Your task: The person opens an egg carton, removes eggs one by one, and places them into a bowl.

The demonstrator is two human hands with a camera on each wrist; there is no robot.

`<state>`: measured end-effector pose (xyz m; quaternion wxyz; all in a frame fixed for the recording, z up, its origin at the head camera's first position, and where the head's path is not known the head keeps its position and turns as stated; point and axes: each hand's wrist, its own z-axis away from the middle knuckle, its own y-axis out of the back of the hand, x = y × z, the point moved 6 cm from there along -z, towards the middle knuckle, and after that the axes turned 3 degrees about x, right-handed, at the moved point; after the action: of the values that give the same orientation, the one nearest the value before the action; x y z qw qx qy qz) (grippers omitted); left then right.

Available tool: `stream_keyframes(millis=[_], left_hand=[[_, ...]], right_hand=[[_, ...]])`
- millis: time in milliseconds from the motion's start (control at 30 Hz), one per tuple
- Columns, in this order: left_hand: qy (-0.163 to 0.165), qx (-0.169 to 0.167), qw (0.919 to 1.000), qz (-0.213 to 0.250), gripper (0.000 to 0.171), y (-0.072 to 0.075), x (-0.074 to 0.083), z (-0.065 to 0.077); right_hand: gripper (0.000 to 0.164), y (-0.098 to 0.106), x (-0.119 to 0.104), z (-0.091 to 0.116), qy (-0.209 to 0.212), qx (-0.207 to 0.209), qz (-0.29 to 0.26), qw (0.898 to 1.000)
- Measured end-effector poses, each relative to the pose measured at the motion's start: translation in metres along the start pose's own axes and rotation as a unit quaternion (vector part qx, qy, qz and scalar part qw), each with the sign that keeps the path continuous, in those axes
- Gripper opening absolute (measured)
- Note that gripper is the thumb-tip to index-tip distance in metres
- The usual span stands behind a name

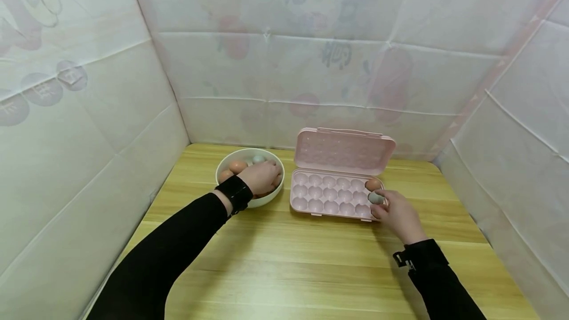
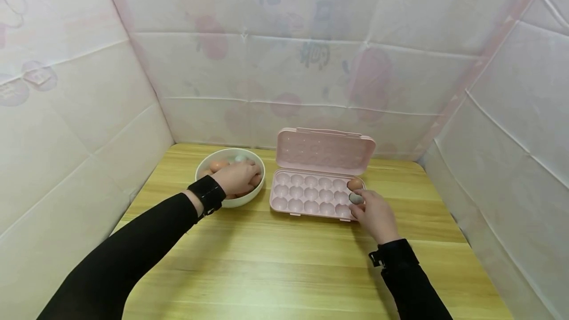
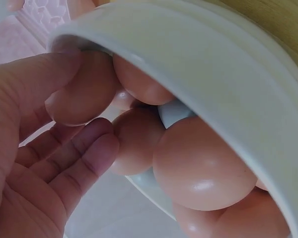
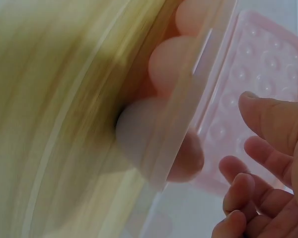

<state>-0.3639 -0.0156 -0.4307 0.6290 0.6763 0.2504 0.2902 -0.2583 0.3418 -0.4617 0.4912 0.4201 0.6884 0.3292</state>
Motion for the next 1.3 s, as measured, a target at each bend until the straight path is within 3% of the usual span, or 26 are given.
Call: stream_keyframes(millis=[167,200,300,400,467,633,733,900,1133,1300], left_hand=[[-0.001,0.018,0.9997,-0.014,0.009,0.002,0.003,0.004],[-0.013,0.017,0.9988,-0.044,0.006,0.003,0.005,0.006],[-0.027,0.049,0.9968,-0.057,0.004,0.012,0.013,0.013],[-0.029,0.086,0.9951,-0.037,0.008,0.023,0.023,0.026],[-0.019,0.121,0.9924,0.012,0.009,0.03,0.028,0.036],[-0.021,0.205,0.9766,0.062,0.019,0.035,0.041,0.07],[-0.023,0.23,0.9682,0.097,0.032,0.029,0.047,0.087],[0.003,0.229,0.9599,0.163,0.034,0.009,0.059,0.108],[0.042,0.249,0.933,0.257,0.032,-0.013,0.074,0.128],[0.056,0.251,0.9219,0.29,0.03,-0.024,0.079,0.135]], right_hand=[[0.05,-0.001,0.01,-0.004,0.0,-0.006,0.038,0.999],[0.05,-0.001,0.012,-0.004,0.0,-0.009,0.044,0.999],[0.048,-0.002,0.015,-0.003,-0.004,-0.015,0.054,0.998],[0.046,-0.003,0.018,-0.002,-0.008,-0.023,0.065,0.998],[0.045,-0.004,0.02,-0.002,-0.008,-0.027,0.071,0.997],[0.041,-0.004,0.024,-0.003,-0.007,-0.027,0.078,0.997],[0.029,-0.005,0.027,-0.004,-0.007,-0.024,0.08,0.996],[0.009,-0.006,0.026,-0.002,-0.002,-0.029,0.08,0.996],[0.006,-0.008,0.019,0.002,0.0,-0.046,0.072,0.996],[0.009,-0.007,0.018,0.003,0.001,-0.049,0.072,0.996]])
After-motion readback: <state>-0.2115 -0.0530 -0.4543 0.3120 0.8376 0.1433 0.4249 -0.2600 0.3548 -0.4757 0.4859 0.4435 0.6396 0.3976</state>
